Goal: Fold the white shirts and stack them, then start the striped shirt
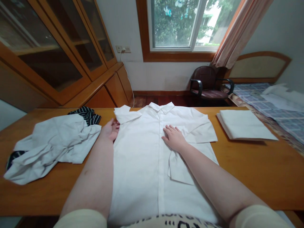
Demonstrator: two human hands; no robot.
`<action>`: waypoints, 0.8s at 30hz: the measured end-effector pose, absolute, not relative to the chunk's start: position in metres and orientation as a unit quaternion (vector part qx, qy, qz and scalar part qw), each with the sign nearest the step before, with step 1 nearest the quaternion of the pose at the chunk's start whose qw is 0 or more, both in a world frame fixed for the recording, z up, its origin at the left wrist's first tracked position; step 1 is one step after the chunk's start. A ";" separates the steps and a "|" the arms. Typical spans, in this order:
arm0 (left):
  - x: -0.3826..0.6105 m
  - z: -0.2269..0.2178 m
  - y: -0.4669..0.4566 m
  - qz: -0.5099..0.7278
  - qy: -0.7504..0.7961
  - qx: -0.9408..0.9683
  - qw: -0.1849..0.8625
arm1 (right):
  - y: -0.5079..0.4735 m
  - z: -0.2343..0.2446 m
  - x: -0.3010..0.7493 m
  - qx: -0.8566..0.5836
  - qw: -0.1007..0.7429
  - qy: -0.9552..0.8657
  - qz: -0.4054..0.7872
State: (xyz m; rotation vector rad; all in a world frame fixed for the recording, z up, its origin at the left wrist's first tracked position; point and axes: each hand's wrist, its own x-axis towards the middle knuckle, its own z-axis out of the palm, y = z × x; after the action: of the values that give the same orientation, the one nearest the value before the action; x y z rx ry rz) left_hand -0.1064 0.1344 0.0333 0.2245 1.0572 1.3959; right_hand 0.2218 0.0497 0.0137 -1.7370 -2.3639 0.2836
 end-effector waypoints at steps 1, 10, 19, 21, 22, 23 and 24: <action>-0.107 0.035 0.134 0.602 0.445 0.083 0.658 | 0.050 0.013 0.222 -0.587 0.097 -0.798 0.098; -0.105 0.031 0.135 0.672 0.469 0.157 0.552 | 0.050 0.013 0.222 -0.588 0.098 -0.796 0.102; -0.091 0.024 0.132 0.686 0.574 0.424 0.141 | 0.051 0.011 0.223 -0.586 0.103 -0.797 0.101; -0.088 0.022 0.125 0.636 0.587 0.492 0.095 | 0.051 0.011 0.222 -0.587 0.103 -0.797 0.100; -0.086 0.022 0.122 0.612 0.594 0.516 0.084 | 0.051 0.011 0.222 -0.587 0.103 -0.796 0.100; -0.085 0.022 0.119 0.592 0.599 0.533 0.079 | 0.051 0.012 0.222 -0.588 0.103 -0.796 0.100; -0.085 0.023 0.117 0.581 0.599 0.545 0.083 | 0.051 0.012 0.222 -0.588 0.103 -0.796 0.100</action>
State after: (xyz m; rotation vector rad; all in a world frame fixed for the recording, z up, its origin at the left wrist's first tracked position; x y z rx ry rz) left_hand -0.0845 0.1168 0.0232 1.6276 1.7878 1.7358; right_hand 0.2219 0.0511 0.0116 -1.7345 -2.3491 0.2948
